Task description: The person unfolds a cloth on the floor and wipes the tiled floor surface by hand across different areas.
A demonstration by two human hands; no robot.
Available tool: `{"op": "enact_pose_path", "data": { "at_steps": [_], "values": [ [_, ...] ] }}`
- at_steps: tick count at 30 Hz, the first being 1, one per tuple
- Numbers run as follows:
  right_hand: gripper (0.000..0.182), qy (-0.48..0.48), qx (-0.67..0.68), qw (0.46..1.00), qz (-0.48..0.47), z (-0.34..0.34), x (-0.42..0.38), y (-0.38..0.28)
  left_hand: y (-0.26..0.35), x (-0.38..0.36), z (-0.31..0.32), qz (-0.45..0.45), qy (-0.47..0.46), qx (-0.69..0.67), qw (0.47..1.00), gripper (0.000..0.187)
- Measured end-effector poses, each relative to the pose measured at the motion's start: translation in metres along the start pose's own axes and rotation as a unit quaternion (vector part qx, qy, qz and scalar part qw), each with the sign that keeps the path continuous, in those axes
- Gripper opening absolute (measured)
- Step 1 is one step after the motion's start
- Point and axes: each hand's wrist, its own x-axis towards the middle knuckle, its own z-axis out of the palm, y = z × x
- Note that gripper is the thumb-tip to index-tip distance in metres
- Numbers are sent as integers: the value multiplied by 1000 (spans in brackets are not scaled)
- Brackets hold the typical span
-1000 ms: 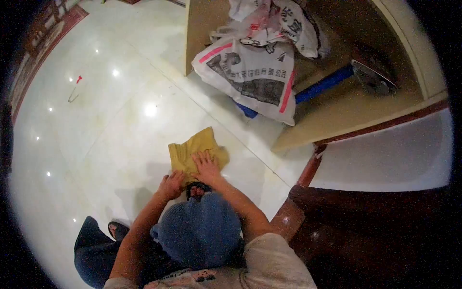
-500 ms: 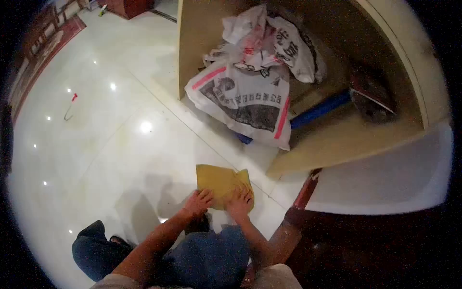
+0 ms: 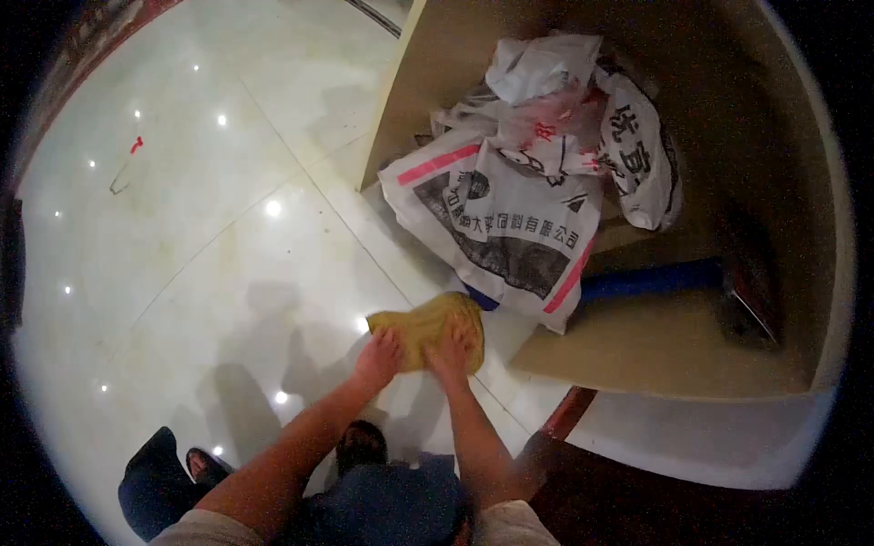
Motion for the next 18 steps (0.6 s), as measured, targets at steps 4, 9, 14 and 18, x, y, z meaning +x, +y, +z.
{"op": "enact_pose_path", "data": {
  "at_steps": [4, 9, 14, 18],
  "values": [
    [91, -42, -61, 996, -48, -11, 58, -86, -50, 6, 29, -112, 46, -31, 992, 48],
    [84, -87, -164, 961, -206, 14, 60, -168, -95, -50, 34, -242, -4, -88, 966, 51],
    [78, -137, -183, 920, -319, 30, 3, -182, -63, -112, 61, -284, -44, -83, 954, 46],
    [77, -82, -162, 905, -384, 59, -59, -122, -32, -157, 49, -186, 5, -52, 981, 46]
  ]
}}
